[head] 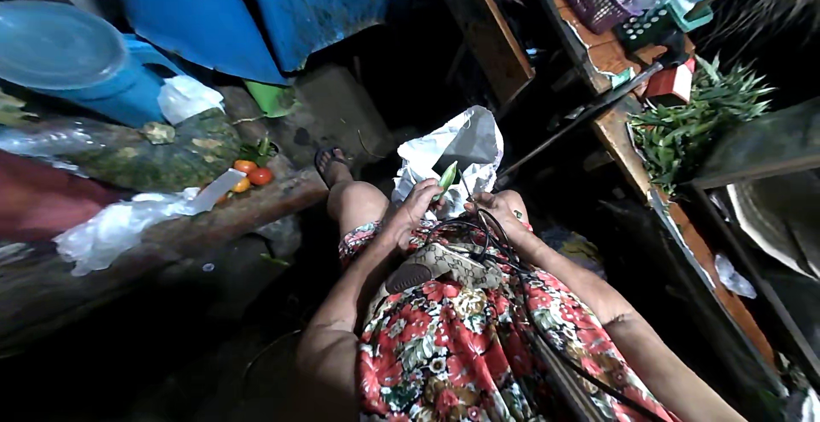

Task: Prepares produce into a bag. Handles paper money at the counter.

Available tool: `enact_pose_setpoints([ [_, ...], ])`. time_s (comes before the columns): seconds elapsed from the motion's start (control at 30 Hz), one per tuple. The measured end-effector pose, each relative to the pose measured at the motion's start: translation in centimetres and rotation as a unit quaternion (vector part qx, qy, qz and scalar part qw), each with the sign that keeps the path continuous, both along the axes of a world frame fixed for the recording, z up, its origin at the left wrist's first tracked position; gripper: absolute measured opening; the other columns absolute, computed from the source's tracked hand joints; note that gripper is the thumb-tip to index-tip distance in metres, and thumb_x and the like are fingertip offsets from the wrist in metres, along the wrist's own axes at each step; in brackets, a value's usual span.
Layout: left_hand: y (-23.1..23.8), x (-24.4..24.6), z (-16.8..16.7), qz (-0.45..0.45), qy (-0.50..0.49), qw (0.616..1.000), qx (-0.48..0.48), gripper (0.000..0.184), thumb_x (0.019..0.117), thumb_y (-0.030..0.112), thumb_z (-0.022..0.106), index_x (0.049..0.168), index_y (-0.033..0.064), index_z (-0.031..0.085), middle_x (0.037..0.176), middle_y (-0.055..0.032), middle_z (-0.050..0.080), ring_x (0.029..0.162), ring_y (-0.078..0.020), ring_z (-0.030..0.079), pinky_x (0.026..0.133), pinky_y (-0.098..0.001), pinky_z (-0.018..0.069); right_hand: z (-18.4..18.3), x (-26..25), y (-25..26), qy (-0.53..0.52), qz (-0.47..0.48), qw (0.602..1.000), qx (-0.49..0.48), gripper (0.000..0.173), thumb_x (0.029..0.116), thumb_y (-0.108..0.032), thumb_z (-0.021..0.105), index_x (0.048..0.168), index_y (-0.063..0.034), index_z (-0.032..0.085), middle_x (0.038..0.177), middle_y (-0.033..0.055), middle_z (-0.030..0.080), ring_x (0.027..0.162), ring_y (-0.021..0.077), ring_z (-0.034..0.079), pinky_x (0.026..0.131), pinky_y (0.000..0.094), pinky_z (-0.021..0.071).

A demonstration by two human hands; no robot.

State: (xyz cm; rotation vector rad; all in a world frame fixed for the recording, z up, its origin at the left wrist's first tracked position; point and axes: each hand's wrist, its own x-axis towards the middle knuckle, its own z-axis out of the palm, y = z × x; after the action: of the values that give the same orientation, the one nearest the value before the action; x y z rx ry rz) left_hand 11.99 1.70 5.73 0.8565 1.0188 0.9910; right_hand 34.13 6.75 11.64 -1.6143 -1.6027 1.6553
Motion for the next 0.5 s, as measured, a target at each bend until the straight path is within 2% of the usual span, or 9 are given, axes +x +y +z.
enact_pose_setpoints([
  [0.13,0.1,0.1,1.3,-0.006,-0.002,1.0,0.012,0.014,0.1017,0.021,0.049,0.099,0.0121,0.059,0.076,0.002,0.058,0.066,-0.0051,0.054,0.063,-0.0216,0.0468,0.0,0.1,-0.2,-0.007,0.02,1.0,-0.002,0.028,0.1004,-0.022,0.066,0.118,0.0,0.065,0.092,0.0073,0.07,0.08,0.0105,0.065,0.079,0.0298,0.0553],
  [0.2,0.6,0.4,2.5,-0.007,0.002,1.0,0.007,0.015,0.1008,0.016,0.047,0.093,0.0095,0.058,0.074,0.0008,0.058,0.065,-0.0062,0.055,0.063,-0.0221,0.0474,0.0,0.2,-0.1,-0.013,0.025,1.0,-0.002,0.027,0.1015,-0.024,0.065,0.117,-0.0017,0.066,0.09,0.0064,0.07,0.078,0.0103,0.064,0.076,0.0296,0.0552],
  [0.33,0.4,0.3,3.3,-0.05,0.018,0.999,0.005,0.016,0.1013,0.014,0.044,0.096,0.0074,0.058,0.074,0.0007,0.057,0.065,-0.0053,0.054,0.063,-0.0221,0.0472,0.2,0.2,-0.1,-0.015,0.035,0.999,0.0,0.026,0.1037,-0.024,0.061,0.117,-0.0024,0.067,0.09,0.0065,0.07,0.078,0.0111,0.064,0.076,0.0308,0.0553],
  [0.5,0.4,0.4,3.6,-0.049,0.01,0.999,-0.003,0.016,0.1007,0.012,0.045,0.091,0.008,0.057,0.072,0.0006,0.057,0.063,-0.0058,0.053,0.061,-0.022,0.0452,-0.2,0.5,-0.1,-0.024,0.044,0.999,0.007,0.026,0.103,-0.025,0.062,0.116,-0.0032,0.067,0.089,0.0066,0.069,0.076,0.0113,0.064,0.074,0.0306,0.0549],
])
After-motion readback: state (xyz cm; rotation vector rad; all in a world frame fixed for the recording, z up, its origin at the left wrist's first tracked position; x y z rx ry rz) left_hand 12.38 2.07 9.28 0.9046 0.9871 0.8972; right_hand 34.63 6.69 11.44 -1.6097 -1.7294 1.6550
